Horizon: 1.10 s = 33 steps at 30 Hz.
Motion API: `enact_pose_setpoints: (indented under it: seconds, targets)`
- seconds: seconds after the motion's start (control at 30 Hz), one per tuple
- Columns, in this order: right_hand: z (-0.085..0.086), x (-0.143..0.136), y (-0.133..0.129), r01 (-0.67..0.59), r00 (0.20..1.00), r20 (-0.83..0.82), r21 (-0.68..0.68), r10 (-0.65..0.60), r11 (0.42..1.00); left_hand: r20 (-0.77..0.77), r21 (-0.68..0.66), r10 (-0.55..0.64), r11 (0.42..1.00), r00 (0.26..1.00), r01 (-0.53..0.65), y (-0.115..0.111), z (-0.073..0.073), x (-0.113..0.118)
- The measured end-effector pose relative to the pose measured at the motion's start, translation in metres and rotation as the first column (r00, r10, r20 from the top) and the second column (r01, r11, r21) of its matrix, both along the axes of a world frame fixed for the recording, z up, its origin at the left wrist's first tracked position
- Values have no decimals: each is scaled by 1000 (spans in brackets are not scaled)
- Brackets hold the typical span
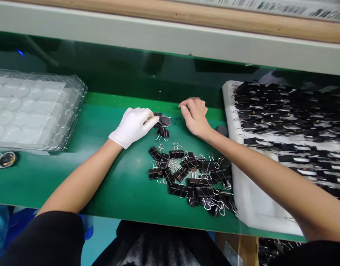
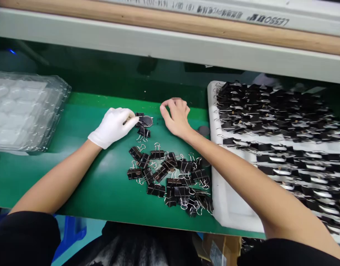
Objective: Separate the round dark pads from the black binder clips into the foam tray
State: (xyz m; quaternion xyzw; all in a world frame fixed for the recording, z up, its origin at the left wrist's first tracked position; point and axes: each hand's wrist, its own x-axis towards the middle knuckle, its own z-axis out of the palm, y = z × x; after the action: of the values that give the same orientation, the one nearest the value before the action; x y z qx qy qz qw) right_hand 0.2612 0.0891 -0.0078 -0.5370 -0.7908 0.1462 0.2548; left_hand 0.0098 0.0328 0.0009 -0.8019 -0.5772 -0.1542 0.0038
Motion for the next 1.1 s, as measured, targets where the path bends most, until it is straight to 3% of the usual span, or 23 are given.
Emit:
enact_pose_setpoints:
  seconds: [0.13,0.27,0.37,0.47,0.67,0.87,0.93,0.97,1.03,1.1]
  targets:
    - [39,-7,-20,-236,956,115,-249,271,939,5,34,136,990,991,-136,2,1,2]
    - [64,-40,-47,-99,899,338,-467,280,879,19,42,193,980,981,-194,1,1,3]
    - [67,-55,-51,-67,934,244,-599,262,798,27,48,193,980,981,-195,0,1,3]
    - [72,-46,-33,-76,969,125,-671,214,738,31,39,177,983,984,-178,-1,1,3]
    - [89,-14,13,-11,927,251,-725,280,688,56,33,166,985,985,-168,-2,2,2]
    - [77,-15,13,-35,943,139,-861,301,507,61,33,144,989,988,-146,-2,2,1]
    - [78,-17,13,3,926,204,-845,318,535,57,47,139,989,989,-142,-2,2,1]
    - [80,-18,14,31,918,257,-806,303,591,53,56,138,988,989,-141,-2,1,1]
    - [83,-23,15,63,920,340,-619,195,783,37,72,142,987,989,-144,-2,0,1]
    - [82,-32,10,78,952,307,-311,22,947,16,78,154,985,988,-155,-1,-1,1]
